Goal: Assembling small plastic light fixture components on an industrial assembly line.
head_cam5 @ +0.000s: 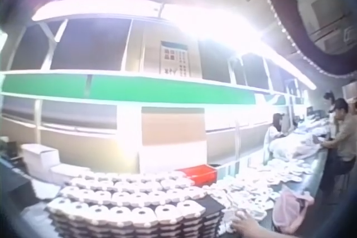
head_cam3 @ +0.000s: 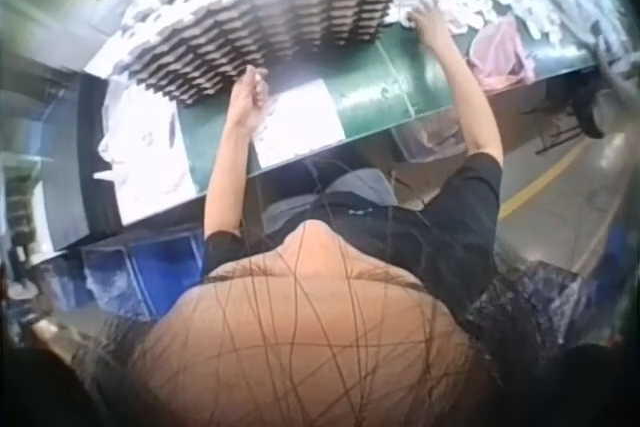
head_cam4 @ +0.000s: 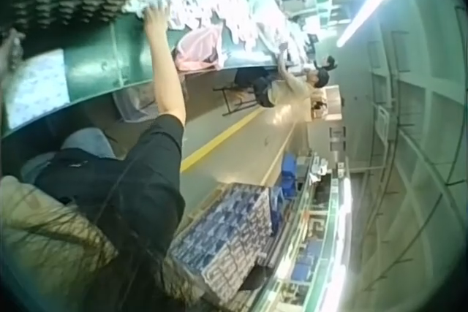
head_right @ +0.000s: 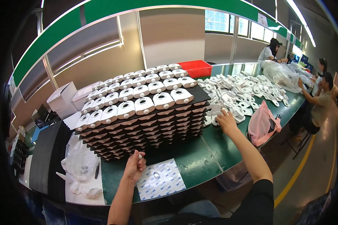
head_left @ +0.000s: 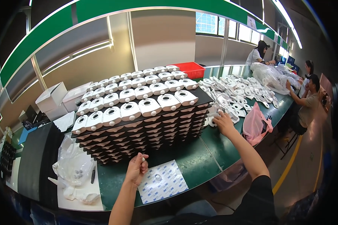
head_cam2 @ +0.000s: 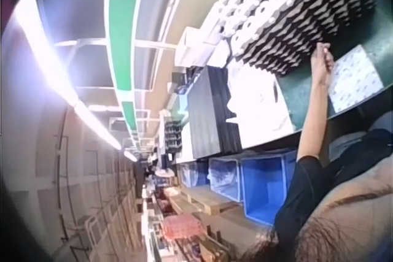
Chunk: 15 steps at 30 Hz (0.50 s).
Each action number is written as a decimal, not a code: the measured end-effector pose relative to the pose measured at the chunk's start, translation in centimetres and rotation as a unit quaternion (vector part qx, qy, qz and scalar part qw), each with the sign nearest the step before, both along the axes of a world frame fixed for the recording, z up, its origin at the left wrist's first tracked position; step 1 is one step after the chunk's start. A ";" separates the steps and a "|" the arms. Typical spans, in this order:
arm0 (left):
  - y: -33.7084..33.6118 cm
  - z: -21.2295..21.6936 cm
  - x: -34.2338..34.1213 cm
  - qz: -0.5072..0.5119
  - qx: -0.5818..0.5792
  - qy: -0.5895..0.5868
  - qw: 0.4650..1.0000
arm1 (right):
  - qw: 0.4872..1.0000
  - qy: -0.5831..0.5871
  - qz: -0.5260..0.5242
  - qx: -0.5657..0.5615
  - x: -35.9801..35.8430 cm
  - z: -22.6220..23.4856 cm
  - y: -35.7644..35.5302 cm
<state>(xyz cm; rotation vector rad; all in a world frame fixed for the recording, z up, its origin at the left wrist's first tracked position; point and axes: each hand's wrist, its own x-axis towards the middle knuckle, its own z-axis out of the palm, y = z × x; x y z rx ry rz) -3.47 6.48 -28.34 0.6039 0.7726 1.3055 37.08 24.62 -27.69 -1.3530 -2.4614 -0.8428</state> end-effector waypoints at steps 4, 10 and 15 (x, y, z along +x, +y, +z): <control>-0.4 0.8 0.6 -0.016 0.009 -0.018 1.000 | 0.997 0.047 0.063 0.003 1.0 0.4 -2.1; -0.6 1.2 1.6 0.024 0.029 -0.019 0.999 | 0.980 0.149 0.134 0.012 -1.3 3.4 -8.3; -0.6 0.3 0.6 0.028 0.029 -0.024 0.999 | 0.840 0.488 0.153 -0.180 -7.7 4.0 -14.3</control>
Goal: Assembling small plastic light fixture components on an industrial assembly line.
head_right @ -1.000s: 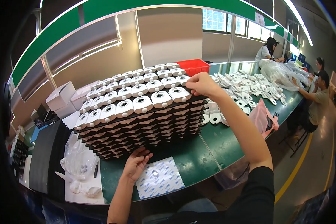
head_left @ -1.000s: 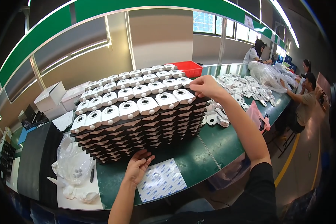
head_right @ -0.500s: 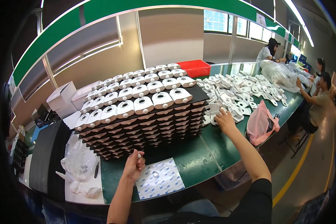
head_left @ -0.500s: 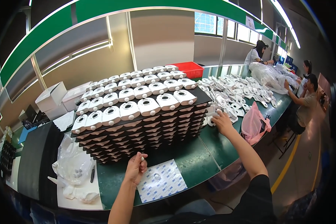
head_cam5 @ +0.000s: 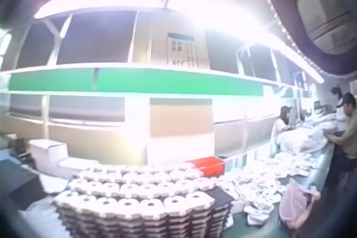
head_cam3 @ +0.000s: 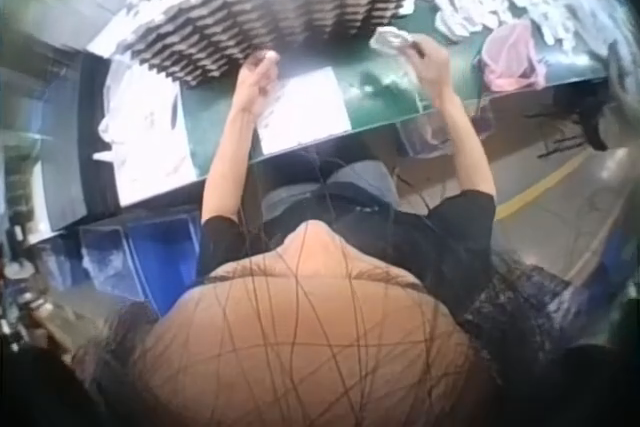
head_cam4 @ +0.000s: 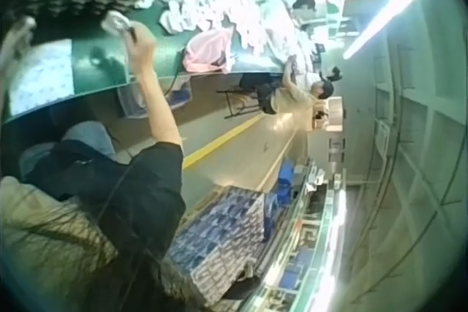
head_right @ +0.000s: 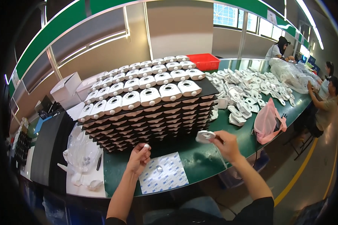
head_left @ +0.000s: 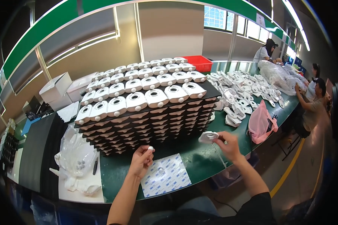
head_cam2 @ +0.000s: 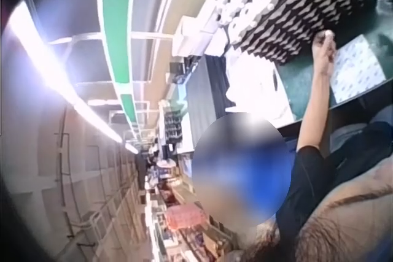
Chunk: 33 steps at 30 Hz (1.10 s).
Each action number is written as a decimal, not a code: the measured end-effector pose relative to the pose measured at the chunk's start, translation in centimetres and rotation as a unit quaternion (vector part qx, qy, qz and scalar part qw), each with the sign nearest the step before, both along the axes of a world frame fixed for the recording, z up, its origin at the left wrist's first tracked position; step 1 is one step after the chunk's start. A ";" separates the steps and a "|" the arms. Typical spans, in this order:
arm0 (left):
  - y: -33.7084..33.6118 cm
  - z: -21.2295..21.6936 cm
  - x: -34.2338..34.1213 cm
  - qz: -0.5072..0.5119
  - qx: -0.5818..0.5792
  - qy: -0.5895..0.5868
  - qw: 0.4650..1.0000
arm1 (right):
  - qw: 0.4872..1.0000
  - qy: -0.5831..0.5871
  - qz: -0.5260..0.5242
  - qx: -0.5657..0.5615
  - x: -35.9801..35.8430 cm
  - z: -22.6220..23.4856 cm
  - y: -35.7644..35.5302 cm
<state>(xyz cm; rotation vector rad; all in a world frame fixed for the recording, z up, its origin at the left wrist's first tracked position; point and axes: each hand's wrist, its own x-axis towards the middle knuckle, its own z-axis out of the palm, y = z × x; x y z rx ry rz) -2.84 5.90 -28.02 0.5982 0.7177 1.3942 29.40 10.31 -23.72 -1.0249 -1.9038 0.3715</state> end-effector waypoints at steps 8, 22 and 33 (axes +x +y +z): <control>0.5 0.4 0.5 -0.020 -0.002 0.015 1.000 | 0.887 0.223 0.204 -0.350 -9.5 -4.3 -4.2; 0.0 0.3 0.3 -0.013 0.017 -0.023 0.999 | 0.970 0.057 0.136 -0.192 -12.9 -5.4 -5.5; 0.2 0.5 0.5 -0.026 -0.004 0.000 1.000 | 0.987 -0.017 0.150 -0.062 -13.3 -5.2 -6.0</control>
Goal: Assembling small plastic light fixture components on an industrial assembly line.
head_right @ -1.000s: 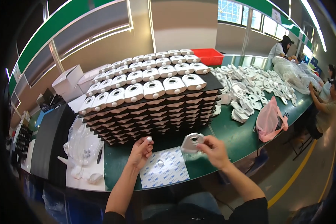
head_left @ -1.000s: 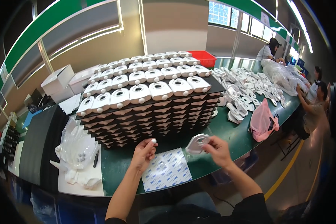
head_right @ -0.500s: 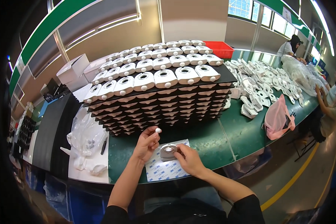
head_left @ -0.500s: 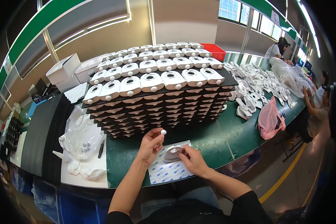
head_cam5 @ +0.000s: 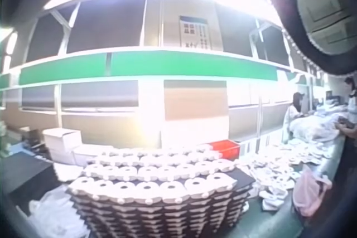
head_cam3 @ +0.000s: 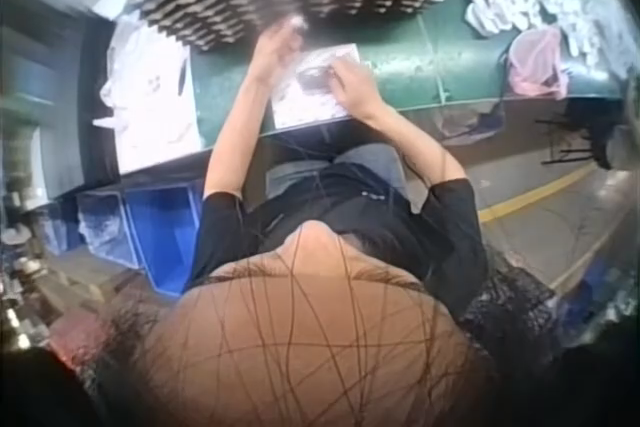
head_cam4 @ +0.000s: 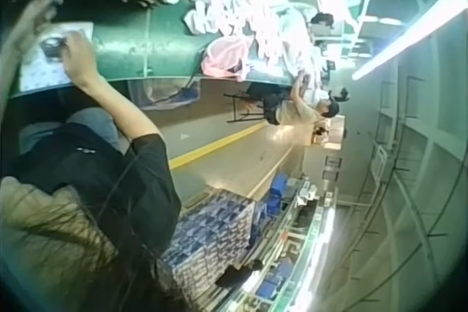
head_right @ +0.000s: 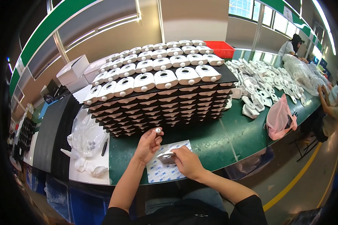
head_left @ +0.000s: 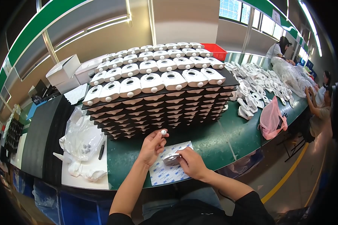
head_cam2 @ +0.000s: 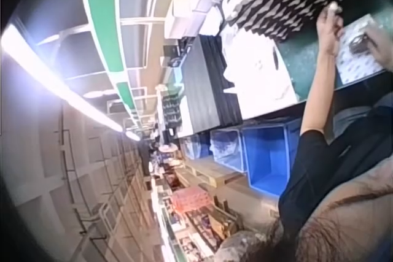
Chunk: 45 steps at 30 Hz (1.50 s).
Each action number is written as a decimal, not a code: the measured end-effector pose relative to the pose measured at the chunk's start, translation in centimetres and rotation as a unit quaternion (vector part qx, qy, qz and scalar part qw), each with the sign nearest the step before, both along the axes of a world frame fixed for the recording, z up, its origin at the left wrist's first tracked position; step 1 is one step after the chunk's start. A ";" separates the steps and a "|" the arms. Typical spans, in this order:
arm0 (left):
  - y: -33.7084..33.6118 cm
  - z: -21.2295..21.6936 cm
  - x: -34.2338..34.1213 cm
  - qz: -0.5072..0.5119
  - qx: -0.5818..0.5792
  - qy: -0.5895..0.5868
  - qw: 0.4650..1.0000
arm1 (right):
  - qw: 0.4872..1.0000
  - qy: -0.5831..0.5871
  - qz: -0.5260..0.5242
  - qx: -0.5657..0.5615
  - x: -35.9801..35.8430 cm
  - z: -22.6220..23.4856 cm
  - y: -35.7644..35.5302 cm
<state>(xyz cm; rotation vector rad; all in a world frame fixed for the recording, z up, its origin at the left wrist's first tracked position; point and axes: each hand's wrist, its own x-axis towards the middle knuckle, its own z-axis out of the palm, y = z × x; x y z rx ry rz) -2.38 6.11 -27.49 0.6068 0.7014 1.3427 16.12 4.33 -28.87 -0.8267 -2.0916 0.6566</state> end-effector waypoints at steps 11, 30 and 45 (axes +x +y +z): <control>-0.5 0.3 0.7 -0.052 0.036 0.129 0.990 | 0.790 0.435 0.083 -0.423 1.4 -1.5 2.6; -0.8 0.8 1.1 -0.112 0.027 0.231 0.966 | 0.763 0.455 0.142 -0.437 1.7 -1.6 2.8; -0.7 -1.2 0.1 -0.225 0.166 0.232 0.932 | 0.923 0.241 0.199 -0.226 1.8 2.3 0.6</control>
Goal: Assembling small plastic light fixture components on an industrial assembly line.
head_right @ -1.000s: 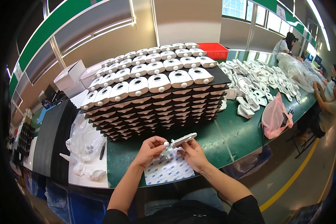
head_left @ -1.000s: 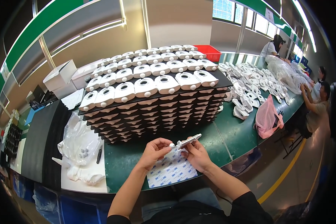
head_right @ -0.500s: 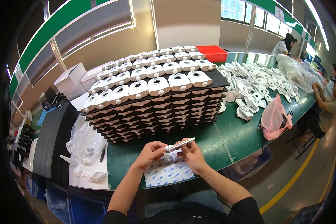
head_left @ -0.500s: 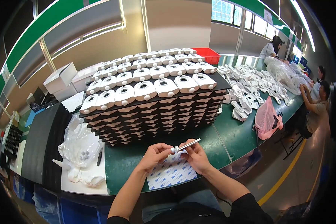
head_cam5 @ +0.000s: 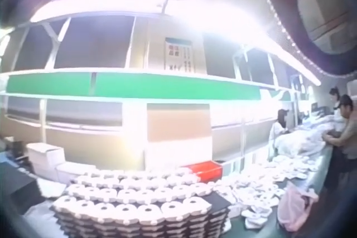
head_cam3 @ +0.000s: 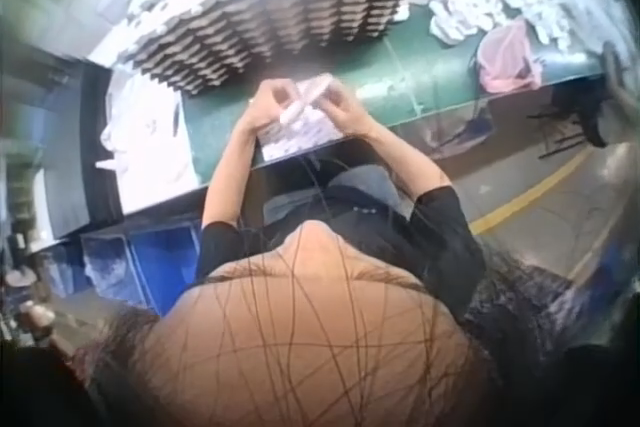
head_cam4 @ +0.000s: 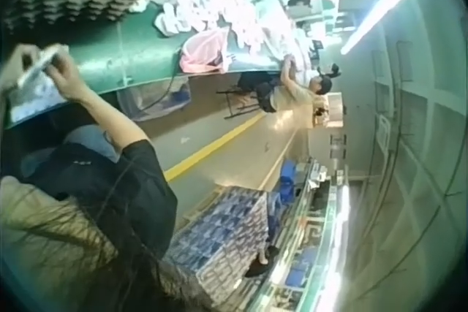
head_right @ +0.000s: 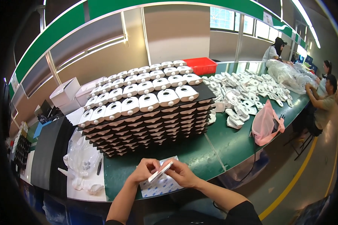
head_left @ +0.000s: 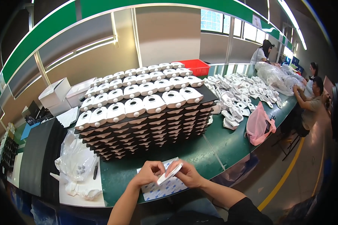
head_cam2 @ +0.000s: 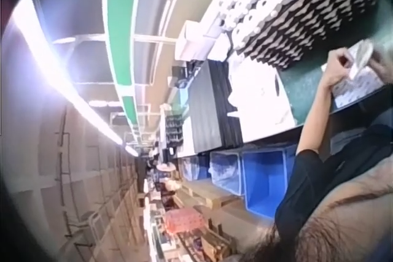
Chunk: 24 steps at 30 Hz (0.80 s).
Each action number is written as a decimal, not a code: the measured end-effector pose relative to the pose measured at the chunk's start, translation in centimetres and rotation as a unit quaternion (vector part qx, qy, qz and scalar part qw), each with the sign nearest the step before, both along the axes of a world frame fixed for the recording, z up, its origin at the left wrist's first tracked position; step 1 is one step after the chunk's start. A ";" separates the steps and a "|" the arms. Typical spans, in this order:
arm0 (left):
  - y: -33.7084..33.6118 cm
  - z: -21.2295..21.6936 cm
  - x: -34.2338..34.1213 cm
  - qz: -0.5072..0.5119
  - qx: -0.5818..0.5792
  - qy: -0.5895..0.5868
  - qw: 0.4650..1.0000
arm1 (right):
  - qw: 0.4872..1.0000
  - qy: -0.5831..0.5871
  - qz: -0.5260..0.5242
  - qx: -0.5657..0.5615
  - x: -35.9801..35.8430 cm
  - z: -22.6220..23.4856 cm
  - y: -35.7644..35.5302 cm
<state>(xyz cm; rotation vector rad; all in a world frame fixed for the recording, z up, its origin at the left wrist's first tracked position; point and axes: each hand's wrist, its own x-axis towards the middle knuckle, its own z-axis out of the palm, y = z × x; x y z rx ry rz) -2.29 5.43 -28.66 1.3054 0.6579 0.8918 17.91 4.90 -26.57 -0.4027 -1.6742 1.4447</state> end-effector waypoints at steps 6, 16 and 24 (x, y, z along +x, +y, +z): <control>0.2 0.4 0.5 0.113 -0.016 -0.027 0.993 | 0.963 -0.078 -0.139 0.219 4.4 8.3 2.6; 1.2 -0.1 -0.7 0.210 -0.122 -0.184 0.952 | 0.913 -0.213 -0.341 0.063 13.7 18.1 15.0; 1.3 -0.1 -0.9 0.227 -0.136 -0.189 0.946 | 0.924 -0.275 -0.241 -0.110 13.6 17.8 19.5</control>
